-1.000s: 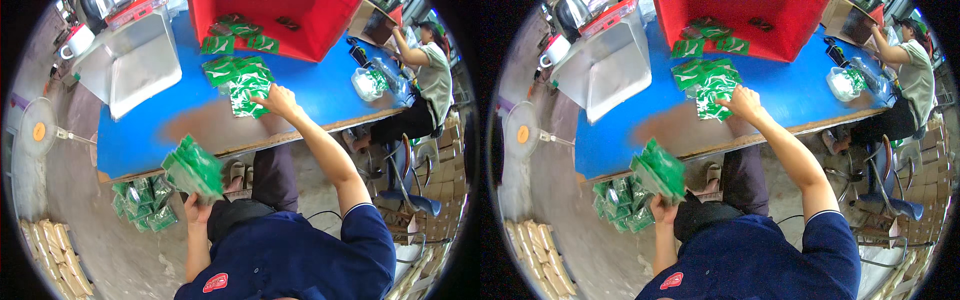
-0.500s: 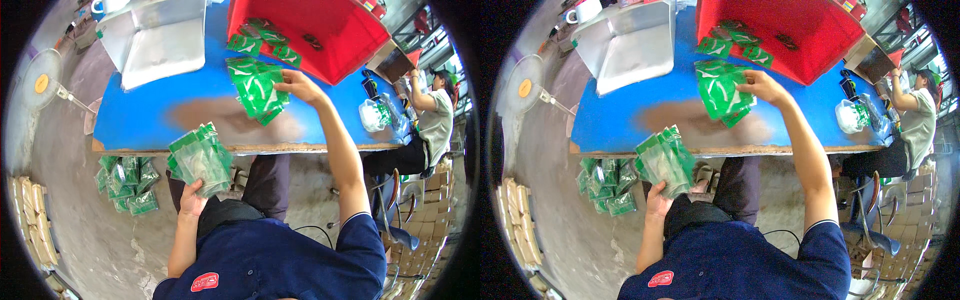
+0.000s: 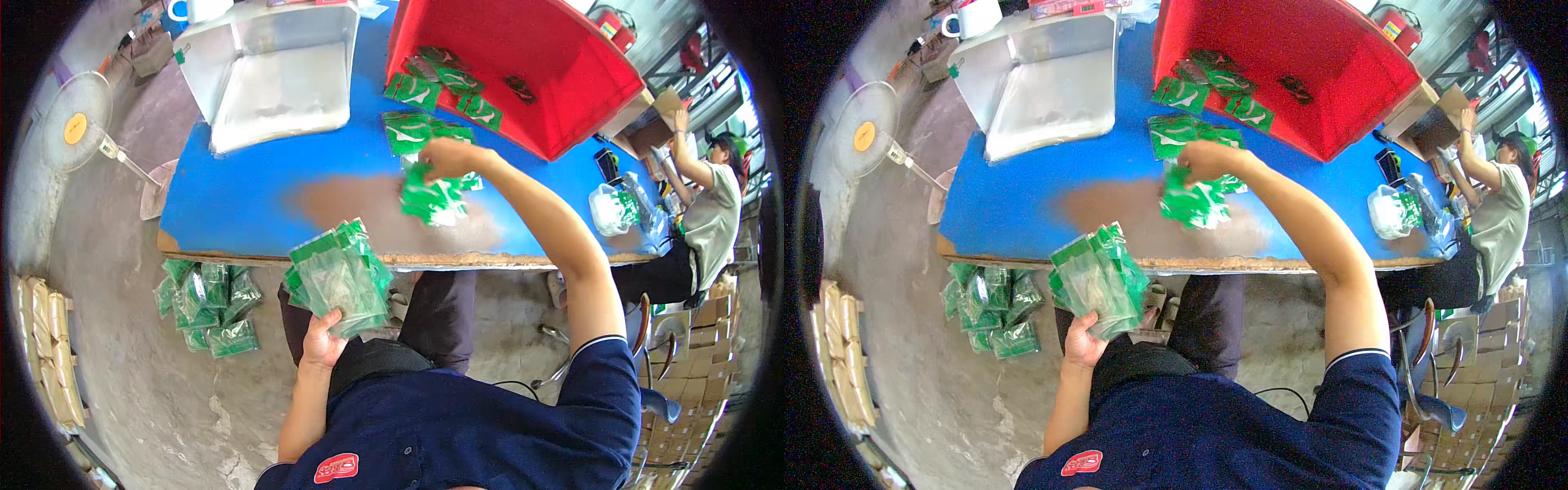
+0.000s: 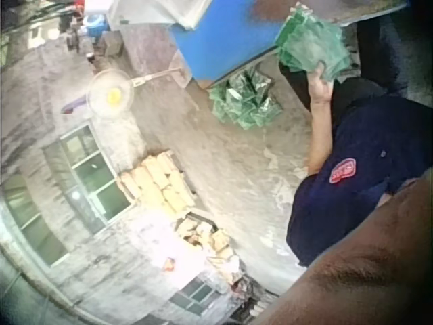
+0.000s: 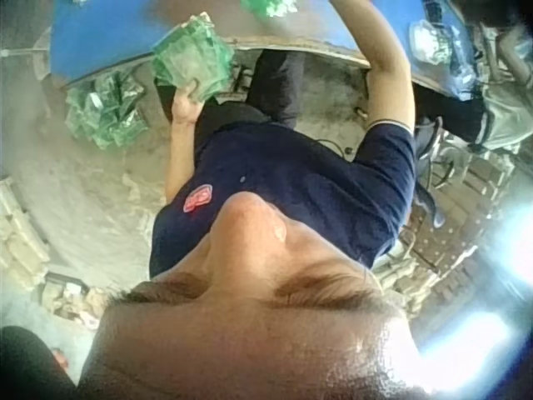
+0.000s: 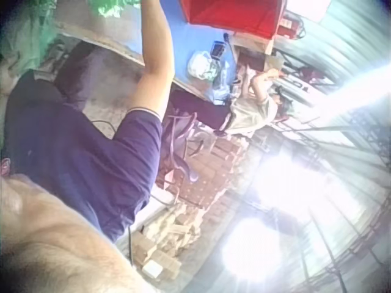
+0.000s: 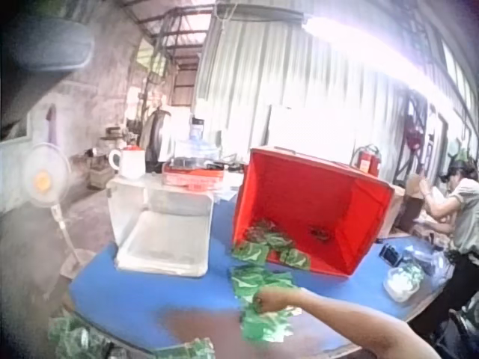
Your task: The person sorts and arranges packaged green plastic packets into uniform stacks on an assembly table by hand.
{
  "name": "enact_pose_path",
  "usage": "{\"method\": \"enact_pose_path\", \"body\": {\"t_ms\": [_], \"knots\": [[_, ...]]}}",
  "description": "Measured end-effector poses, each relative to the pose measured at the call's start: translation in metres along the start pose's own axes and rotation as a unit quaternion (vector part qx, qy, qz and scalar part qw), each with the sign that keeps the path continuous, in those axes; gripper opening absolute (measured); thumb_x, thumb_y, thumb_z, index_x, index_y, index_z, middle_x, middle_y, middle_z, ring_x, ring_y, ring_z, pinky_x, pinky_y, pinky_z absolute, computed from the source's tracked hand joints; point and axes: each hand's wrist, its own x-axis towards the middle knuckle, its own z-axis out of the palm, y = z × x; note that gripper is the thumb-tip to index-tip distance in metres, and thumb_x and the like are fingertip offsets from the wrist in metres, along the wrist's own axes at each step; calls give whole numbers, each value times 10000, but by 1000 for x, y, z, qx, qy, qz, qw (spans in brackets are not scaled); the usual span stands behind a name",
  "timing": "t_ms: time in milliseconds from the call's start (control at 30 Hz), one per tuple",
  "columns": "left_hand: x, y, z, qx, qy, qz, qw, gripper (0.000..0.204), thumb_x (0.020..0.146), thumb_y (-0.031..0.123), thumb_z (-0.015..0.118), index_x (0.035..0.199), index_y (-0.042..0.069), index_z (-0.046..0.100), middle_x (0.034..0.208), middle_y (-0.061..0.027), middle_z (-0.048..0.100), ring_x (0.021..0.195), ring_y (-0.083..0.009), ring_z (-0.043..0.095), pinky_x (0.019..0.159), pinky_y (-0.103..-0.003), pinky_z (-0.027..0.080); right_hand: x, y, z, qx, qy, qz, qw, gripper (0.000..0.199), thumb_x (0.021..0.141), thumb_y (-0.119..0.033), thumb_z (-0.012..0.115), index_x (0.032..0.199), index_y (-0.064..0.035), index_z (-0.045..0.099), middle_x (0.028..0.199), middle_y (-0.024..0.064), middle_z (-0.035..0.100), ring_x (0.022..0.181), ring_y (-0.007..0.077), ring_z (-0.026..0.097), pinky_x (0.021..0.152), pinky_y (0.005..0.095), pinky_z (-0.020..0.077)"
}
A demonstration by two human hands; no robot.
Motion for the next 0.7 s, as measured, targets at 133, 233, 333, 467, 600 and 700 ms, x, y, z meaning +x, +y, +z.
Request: {"method": "enact_pose_path", "body": {"t_ms": [133, 233, 333, 467, 600, 700], "knots": [[-2, 4, 3, -5, 6, 7, 1000, 634, 827, 63, 685, 1418, 26, 458, 1346, -100, 572, 1243, -272, 566, 1063, -452, 461, -4, -25, -27, 377, 337, 30, 862, 201, 874, -165, 722, 1000, -9, 711, 846, 132, 731, 751, 153, 663, 712, 337, 536], [0, 11, 23, 1, 30, 12, 999, 632, 837, 77, 701, 1418, 30, 458, 1346, -99, 574, 1250, -270, 560, 1072, -445, 453, -23, -73, -23, 136, 563, -14, 815, 117, 831, -110, 712, 907, -44, 655, 818, 121, 657, 735, 257, 652, 648, 389, 520], [-1, 11, 39, 41, 36, 29, 998, 676, 877, 195, 747, 1450, 51, 419, 1382, -90, 550, 1281, -262, 537, 1087, -435, 437, -66, -147, 16, -27, 346, -272, 898, 247, 715, -110, 720, 945, -74, 639, 932, 98, 630, 866, 320, 634, 722, 421, 525], [-6, 23, 47, -131, -30, 12, 991, 643, 898, 163, 719, 1455, 55, 417, 1387, -83, 550, 1287, -250, 535, 1086, -436, 428, -75, -187, 76, 30, 191, -323, 927, 303, 760, -211, 770, 990, -57, 647, 1082, 86, 629, 986, 316, 618, 789, 438, 527], [-3, 15, 34, 77, 51, 22, 995, 628, 854, 41, 707, 1427, 42, 450, 1362, -88, 568, 1290, -267, 534, 1089, -440, 428, -53, -160, 58, 357, 24, -256, 898, 490, 827, -385, 793, 1099, -2, 654, 1010, 147, 674, 929, 352, 656, 829, 441, 532], [-3, 12, 33, 87, 38, 36, 995, 681, 823, 53, 724, 1439, 30, 435, 1397, -115, 549, 1317, -301, 514, 1112, -468, 408, 12, -67, 45, 20, 437, -178, 881, 587, 828, -310, 771, 1306, -39, 566, 1248, 183, 628, 1123, 378, 604, 979, 469, 482]]}}
